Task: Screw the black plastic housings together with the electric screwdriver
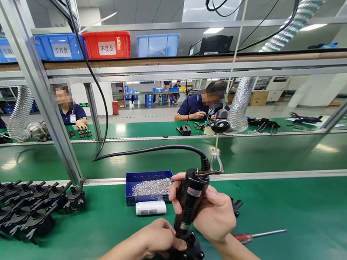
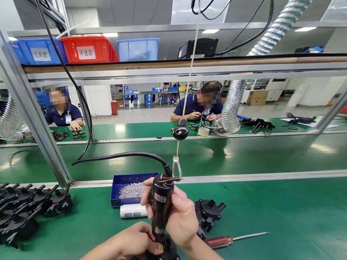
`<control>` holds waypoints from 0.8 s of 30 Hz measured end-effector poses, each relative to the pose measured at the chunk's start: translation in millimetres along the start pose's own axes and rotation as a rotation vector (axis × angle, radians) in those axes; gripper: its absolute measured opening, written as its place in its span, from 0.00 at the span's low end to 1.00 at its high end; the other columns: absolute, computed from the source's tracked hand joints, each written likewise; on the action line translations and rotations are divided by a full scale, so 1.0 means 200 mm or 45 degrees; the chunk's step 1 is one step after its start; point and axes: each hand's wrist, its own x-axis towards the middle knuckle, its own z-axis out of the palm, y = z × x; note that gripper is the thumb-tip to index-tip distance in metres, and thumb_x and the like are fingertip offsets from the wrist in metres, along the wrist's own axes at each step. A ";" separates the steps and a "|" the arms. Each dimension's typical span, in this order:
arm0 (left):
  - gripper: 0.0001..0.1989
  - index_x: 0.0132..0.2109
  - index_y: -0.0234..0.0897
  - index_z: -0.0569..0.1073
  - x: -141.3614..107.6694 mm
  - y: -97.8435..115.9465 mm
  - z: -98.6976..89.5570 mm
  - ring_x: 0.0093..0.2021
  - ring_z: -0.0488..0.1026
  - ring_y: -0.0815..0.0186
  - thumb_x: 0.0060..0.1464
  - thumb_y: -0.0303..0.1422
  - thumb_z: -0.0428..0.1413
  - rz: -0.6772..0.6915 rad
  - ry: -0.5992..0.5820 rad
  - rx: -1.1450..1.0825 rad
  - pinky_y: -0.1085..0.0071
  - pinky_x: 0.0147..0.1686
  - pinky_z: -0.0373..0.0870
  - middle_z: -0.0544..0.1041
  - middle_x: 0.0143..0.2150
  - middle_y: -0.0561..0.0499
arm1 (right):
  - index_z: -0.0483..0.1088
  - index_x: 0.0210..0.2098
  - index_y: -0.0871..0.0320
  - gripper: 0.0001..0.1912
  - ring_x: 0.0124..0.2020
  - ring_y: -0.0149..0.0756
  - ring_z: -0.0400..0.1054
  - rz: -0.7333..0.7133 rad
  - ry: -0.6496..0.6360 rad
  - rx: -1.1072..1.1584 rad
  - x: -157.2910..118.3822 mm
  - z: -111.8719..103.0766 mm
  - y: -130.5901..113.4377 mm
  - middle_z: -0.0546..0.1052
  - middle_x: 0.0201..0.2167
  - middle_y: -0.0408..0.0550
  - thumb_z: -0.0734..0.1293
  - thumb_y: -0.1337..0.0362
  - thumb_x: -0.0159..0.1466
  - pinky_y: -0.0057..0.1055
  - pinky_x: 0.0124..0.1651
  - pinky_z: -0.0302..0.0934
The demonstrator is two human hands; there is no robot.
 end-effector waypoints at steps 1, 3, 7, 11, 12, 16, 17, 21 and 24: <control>0.27 0.32 0.40 0.69 0.00 0.00 0.00 0.30 0.67 0.67 0.29 0.41 0.77 -0.001 0.002 -0.003 0.73 0.26 0.61 0.73 0.29 0.56 | 0.79 0.52 0.59 0.27 0.23 0.43 0.71 -0.001 -0.006 0.015 0.00 0.00 0.00 0.81 0.32 0.53 0.66 0.45 0.67 0.39 0.24 0.68; 0.26 0.32 0.40 0.69 0.00 0.00 0.00 0.30 0.67 0.67 0.30 0.40 0.76 -0.003 0.005 -0.007 0.73 0.26 0.60 0.73 0.29 0.56 | 0.79 0.53 0.59 0.27 0.23 0.41 0.71 0.002 -0.017 0.020 0.00 -0.01 0.00 0.81 0.32 0.53 0.67 0.44 0.67 0.38 0.25 0.68; 0.22 0.33 0.40 0.70 0.00 -0.01 0.00 0.29 0.67 0.68 0.32 0.37 0.73 -0.007 0.007 -0.007 0.72 0.26 0.61 0.74 0.29 0.56 | 0.77 0.53 0.57 0.31 0.21 0.39 0.69 0.019 -0.046 -0.081 0.00 -0.02 0.02 0.79 0.29 0.49 0.70 0.38 0.66 0.34 0.23 0.65; 0.21 0.34 0.41 0.70 0.00 -0.01 0.00 0.29 0.67 0.67 0.33 0.36 0.71 -0.019 0.050 0.009 0.72 0.26 0.61 0.73 0.28 0.58 | 0.76 0.52 0.56 0.30 0.21 0.37 0.68 -0.020 -0.032 -0.133 0.01 -0.03 0.04 0.78 0.28 0.47 0.71 0.36 0.67 0.33 0.23 0.65; 0.21 0.33 0.41 0.70 0.00 -0.01 0.00 0.29 0.68 0.67 0.34 0.36 0.71 -0.011 0.056 0.019 0.71 0.27 0.61 0.73 0.28 0.58 | 0.75 0.51 0.56 0.29 0.20 0.36 0.68 -0.028 -0.023 -0.142 0.01 -0.04 0.05 0.78 0.28 0.46 0.71 0.36 0.68 0.32 0.23 0.65; 0.16 0.31 0.39 0.73 -0.04 0.02 -0.01 0.31 0.70 0.66 0.37 0.36 0.71 0.074 0.045 0.091 0.70 0.31 0.64 0.74 0.28 0.57 | 0.75 0.49 0.56 0.25 0.20 0.33 0.68 -0.057 0.014 -0.230 0.01 -0.05 0.08 0.79 0.30 0.46 0.72 0.40 0.70 0.31 0.25 0.64; 0.15 0.32 0.39 0.75 -0.06 0.04 -0.02 0.32 0.71 0.66 0.39 0.35 0.71 0.118 0.061 0.155 0.70 0.32 0.65 0.75 0.29 0.56 | 0.75 0.49 0.56 0.24 0.21 0.33 0.68 -0.074 0.043 -0.279 0.01 -0.05 0.09 0.80 0.31 0.46 0.73 0.42 0.70 0.31 0.26 0.65; 0.08 0.41 0.38 0.81 -0.14 0.19 -0.12 0.38 0.76 0.64 0.52 0.32 0.66 0.418 0.170 0.648 0.72 0.37 0.70 0.81 0.36 0.55 | 0.75 0.48 0.56 0.20 0.26 0.34 0.69 -0.143 0.180 -0.544 0.02 -0.05 0.09 0.78 0.30 0.43 0.74 0.46 0.71 0.32 0.32 0.66; 0.06 0.39 0.36 0.82 -0.11 0.34 -0.23 0.45 0.80 0.59 0.62 0.29 0.59 0.498 0.374 0.875 0.69 0.46 0.73 0.84 0.40 0.50 | 0.74 0.49 0.57 0.19 0.26 0.34 0.68 -0.082 0.131 -0.624 0.04 -0.06 0.09 0.75 0.29 0.41 0.73 0.47 0.73 0.33 0.34 0.66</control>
